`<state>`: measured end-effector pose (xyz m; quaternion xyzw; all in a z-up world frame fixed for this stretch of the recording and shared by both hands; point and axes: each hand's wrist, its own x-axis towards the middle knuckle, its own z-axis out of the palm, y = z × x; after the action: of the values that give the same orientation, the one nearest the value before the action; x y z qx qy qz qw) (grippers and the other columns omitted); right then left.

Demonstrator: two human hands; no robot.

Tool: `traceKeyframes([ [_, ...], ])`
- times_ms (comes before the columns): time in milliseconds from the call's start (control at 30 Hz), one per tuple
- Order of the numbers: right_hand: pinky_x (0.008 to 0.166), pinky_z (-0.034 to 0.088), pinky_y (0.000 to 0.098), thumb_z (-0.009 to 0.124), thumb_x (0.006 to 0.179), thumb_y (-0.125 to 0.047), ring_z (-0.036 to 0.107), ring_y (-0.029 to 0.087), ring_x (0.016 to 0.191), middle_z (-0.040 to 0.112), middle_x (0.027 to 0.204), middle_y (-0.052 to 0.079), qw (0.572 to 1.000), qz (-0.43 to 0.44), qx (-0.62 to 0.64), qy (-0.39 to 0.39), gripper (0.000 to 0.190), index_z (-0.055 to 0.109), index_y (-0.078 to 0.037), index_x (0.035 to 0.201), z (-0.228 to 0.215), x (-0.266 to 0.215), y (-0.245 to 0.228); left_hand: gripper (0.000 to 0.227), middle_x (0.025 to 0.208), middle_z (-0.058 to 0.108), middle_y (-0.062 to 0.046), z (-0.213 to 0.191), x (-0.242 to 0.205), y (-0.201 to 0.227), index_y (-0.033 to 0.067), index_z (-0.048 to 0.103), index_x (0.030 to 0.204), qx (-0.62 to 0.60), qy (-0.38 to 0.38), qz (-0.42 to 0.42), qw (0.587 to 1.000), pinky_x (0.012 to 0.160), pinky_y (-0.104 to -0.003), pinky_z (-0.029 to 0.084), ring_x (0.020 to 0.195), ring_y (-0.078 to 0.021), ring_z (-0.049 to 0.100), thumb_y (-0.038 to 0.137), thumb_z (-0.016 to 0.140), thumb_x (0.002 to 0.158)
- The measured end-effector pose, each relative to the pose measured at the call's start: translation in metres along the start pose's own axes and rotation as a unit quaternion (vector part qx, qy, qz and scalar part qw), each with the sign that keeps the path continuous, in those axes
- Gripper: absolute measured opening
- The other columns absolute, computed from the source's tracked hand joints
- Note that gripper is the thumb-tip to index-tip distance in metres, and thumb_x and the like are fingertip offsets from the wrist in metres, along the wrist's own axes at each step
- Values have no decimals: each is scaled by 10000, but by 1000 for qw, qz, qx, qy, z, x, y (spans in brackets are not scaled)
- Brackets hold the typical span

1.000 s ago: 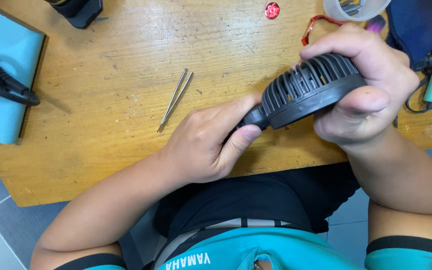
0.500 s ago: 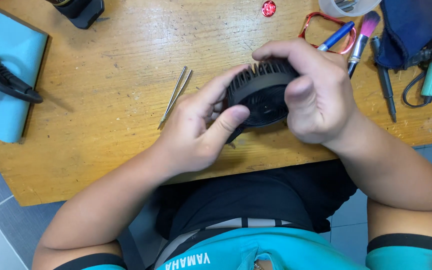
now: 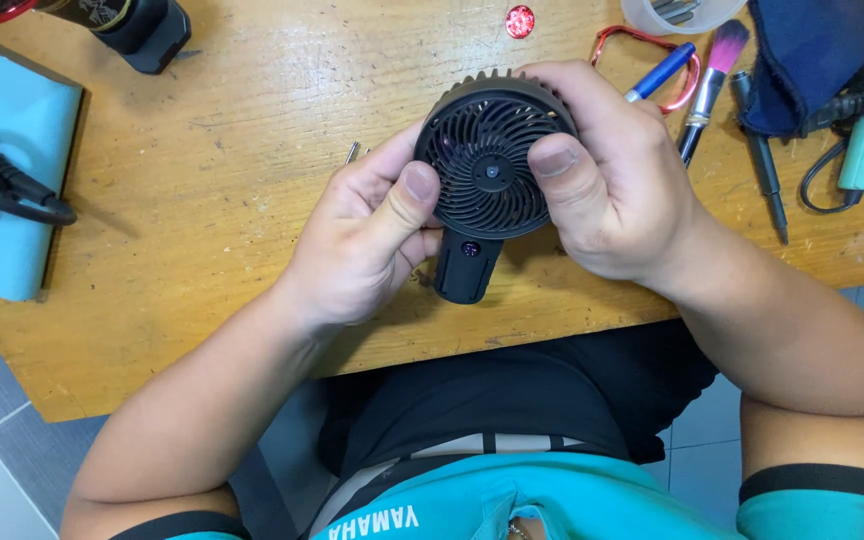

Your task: Cleaning and marking a small portable fan using a brush, cloth, and marker.

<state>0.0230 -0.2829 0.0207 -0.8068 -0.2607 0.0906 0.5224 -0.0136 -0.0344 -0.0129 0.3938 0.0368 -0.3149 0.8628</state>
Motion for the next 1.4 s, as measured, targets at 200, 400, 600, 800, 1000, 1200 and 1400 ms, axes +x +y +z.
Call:
traceKeyframes([
  [200, 687, 535, 308, 291, 1291, -454, 666, 215, 795, 687, 1057, 195, 997, -17, 64, 24, 725, 544, 202, 1466, 4, 8, 12, 605, 1472, 732, -183, 10, -6, 2, 38, 501, 1670, 144, -46, 61, 987, 1166, -401, 662, 1323, -262, 758, 421, 603, 1212],
  [400, 794, 489, 341, 294, 1316, -364, 601, 224, 860, 670, 1093, 196, 999, -17, 30, 37, 642, 562, 194, 1487, 3, 4, 12, 690, 1605, 673, -250, 5, -10, -3, 66, 312, 1781, 120, -60, 18, 991, 1220, -449, 659, 1356, -374, 786, -27, 603, 1163],
  [600, 869, 529, 351, 308, 1315, -384, 643, 244, 951, 687, 1185, 225, 999, 1, 32, 41, 661, 545, 198, 1519, 2, 2, 9, 714, 1616, 665, -244, 4, -9, -6, 67, 299, 1788, 101, -58, 16, 993, 1216, -430, 663, 1368, -354, 776, -64, 608, 1157],
  [800, 835, 543, 351, 292, 1316, -401, 673, 252, 929, 696, 1181, 237, 999, -13, 28, 31, 673, 531, 191, 1528, 0, 3, 11, 705, 1610, 664, -247, 3, -8, -7, 73, 303, 1783, 104, -66, 20, 992, 1212, -435, 678, 1351, -353, 783, -84, 584, 1156],
  [1000, 863, 539, 351, 307, 1321, -359, 666, 251, 954, 713, 1208, 241, 999, -7, 30, 36, 642, 536, 199, 1540, 0, 1, 9, 698, 1599, 668, -235, 3, -8, -7, 72, 316, 1772, 104, -61, 16, 993, 1194, -420, 668, 1337, -343, 782, -94, 588, 1151],
  [1200, 833, 548, 345, 304, 1318, -371, 675, 255, 930, 702, 1195, 249, 999, -16, 28, 28, 654, 520, 203, 1542, 0, 3, 11, 737, 1639, 648, -238, 1, -9, -9, 77, 282, 1795, 106, -67, 23, 992, 1231, -436, 661, 1377, -361, 774, -123, 549, 1138],
  [1400, 866, 544, 344, 334, 1319, -335, 664, 248, 955, 706, 1206, 234, 999, -5, 36, 34, 608, 535, 197, 1535, 2, 1, 10, 661, 1567, 670, -195, 4, -7, -9, 79, 357, 1738, 101, -51, 17, 993, 1168, -399, 660, 1301, -308, 777, -76, 636, 1159],
])
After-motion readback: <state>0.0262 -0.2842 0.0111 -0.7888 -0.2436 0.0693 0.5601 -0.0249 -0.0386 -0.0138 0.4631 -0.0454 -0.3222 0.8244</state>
